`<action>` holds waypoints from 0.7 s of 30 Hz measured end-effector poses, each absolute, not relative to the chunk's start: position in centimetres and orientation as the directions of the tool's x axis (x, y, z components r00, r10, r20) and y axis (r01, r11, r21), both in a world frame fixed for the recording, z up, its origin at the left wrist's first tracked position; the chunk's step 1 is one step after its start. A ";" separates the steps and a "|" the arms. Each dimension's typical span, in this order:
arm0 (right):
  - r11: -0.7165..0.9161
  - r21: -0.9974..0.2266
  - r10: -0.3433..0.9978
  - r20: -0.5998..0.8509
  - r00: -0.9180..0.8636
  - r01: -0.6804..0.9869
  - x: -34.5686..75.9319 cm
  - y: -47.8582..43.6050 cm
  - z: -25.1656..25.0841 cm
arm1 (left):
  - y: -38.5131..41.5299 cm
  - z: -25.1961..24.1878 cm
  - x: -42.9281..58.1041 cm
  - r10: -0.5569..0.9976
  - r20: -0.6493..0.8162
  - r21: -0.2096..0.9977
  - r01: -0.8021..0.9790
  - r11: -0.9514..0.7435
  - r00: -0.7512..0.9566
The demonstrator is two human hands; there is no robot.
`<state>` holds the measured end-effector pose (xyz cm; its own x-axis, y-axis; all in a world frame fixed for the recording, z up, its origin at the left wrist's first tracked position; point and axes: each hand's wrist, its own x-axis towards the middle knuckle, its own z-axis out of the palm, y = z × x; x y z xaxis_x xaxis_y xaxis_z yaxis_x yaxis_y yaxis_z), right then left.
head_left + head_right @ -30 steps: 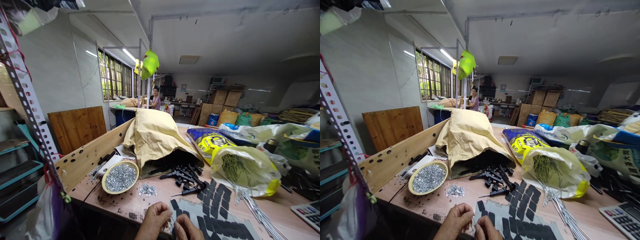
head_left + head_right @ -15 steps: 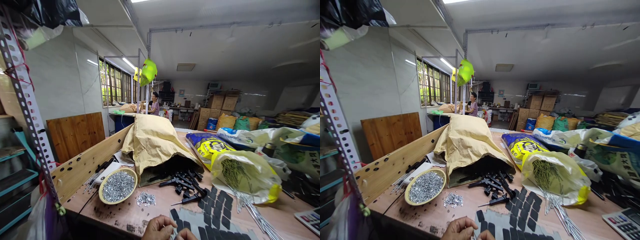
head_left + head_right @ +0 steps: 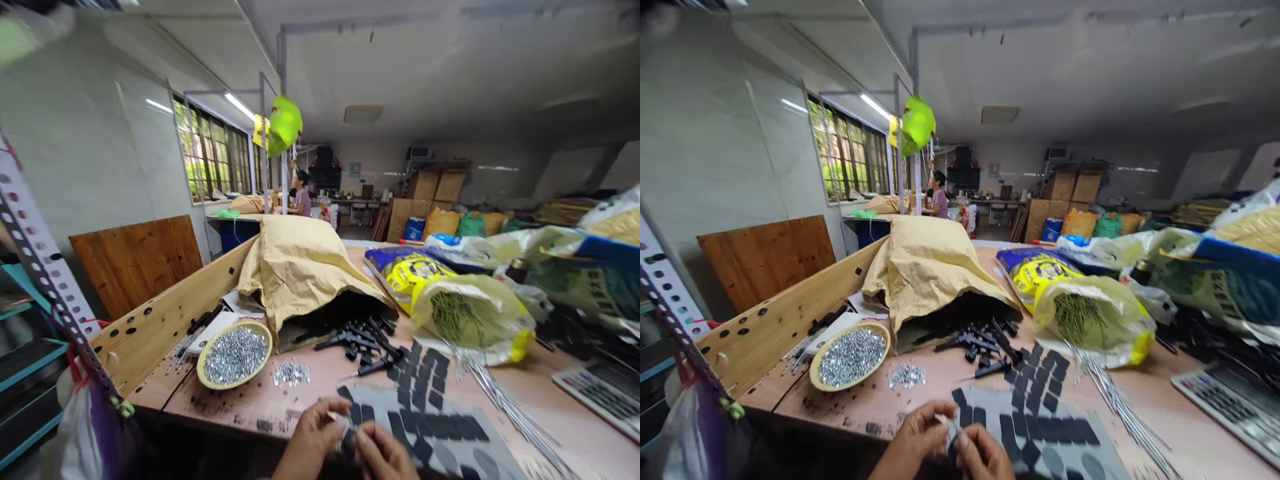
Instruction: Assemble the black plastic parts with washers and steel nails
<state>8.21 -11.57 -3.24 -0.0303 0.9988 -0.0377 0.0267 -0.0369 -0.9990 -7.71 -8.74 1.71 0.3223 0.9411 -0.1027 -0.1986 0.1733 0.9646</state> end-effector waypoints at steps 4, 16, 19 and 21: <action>0.118 -0.873 0.956 0.228 0.183 0.472 14.2 -12.9 -0.7 | -9.2 3.4 -9.1 0.982 -0.090 0.976 -0.180 0.120 0.166; -0.365 -0.427 0.821 0.272 0.502 0.827 25.4 -13.9 2.0 | -7.8 1.6 -12.3 0.997 -0.070 0.986 -0.148 0.074 0.029; -0.279 -0.435 0.874 0.255 0.414 0.856 19.5 -13.5 2.7 | -7.4 1.4 -12.8 0.998 -0.051 0.991 -0.122 0.047 -0.037; -0.121 -0.470 0.940 0.229 0.253 0.874 14.3 -13.4 3.0 | -7.2 1.3 -13.1 0.996 -0.044 0.994 -0.107 0.035 -0.082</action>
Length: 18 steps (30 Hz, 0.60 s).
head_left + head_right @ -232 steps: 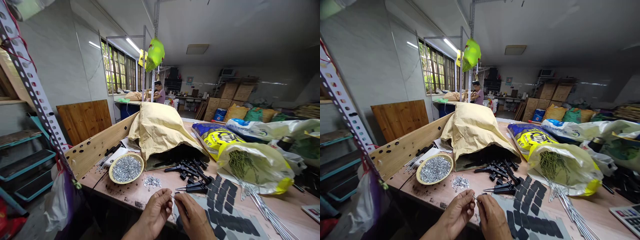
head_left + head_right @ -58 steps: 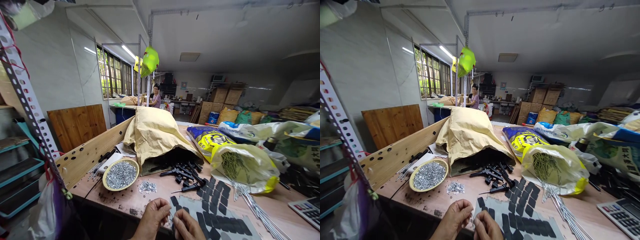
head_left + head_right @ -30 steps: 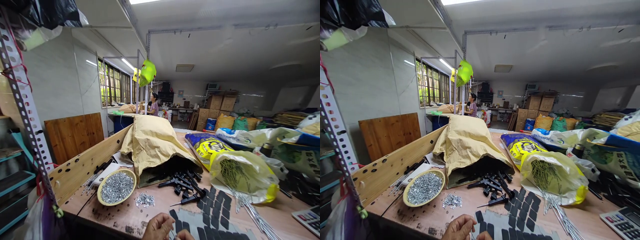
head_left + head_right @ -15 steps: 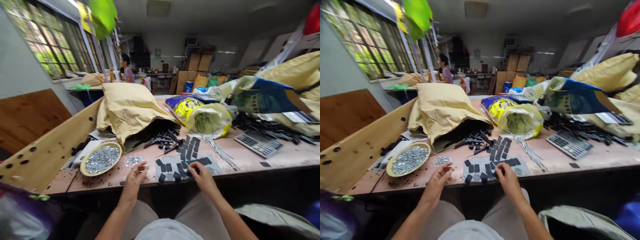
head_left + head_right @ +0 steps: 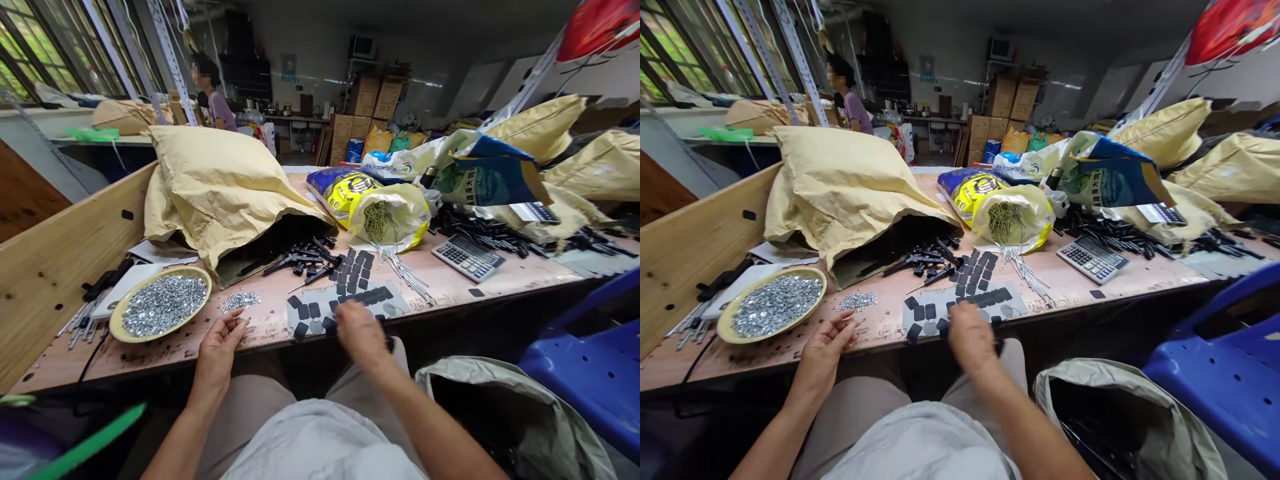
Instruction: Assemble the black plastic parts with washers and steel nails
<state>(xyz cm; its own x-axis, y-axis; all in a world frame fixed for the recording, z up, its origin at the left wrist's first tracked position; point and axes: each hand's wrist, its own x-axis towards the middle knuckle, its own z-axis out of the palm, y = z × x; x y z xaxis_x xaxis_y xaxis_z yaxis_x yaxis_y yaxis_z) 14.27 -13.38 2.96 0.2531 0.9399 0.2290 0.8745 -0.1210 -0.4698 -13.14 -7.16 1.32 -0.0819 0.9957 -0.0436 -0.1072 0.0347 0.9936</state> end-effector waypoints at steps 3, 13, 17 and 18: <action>0.092 -0.566 0.979 0.201 0.028 0.819 8.3 -13.4 3.4 | -7.0 1.5 -13.8 0.995 0.018 0.997 -0.070 -0.025 -0.099; 0.061 -0.813 0.993 0.109 0.049 0.578 11.7 -14.8 2.3 | -5.5 -0.5 -17.5 0.896 0.435 0.693 0.670 -0.265 -0.095; -0.107 -0.745 0.978 0.040 0.204 0.659 19.7 -19.1 -1.6 | -4.5 -1.5 -18.0 0.892 0.452 0.540 0.795 -0.276 0.003; -0.155 -0.700 0.966 0.039 0.255 0.697 22.3 -20.6 -2.8 | -4.3 -1.6 -17.9 0.895 0.445 0.536 0.799 -0.272 0.007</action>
<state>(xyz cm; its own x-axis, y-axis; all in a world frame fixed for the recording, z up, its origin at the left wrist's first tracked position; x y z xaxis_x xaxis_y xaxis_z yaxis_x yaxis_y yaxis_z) 22.35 -20.57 -2.81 0.2547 0.9662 0.0394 0.6967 -0.1551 -0.7004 -17.95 -4.32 -1.60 0.0066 0.8954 0.4452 0.7994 -0.2722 0.5356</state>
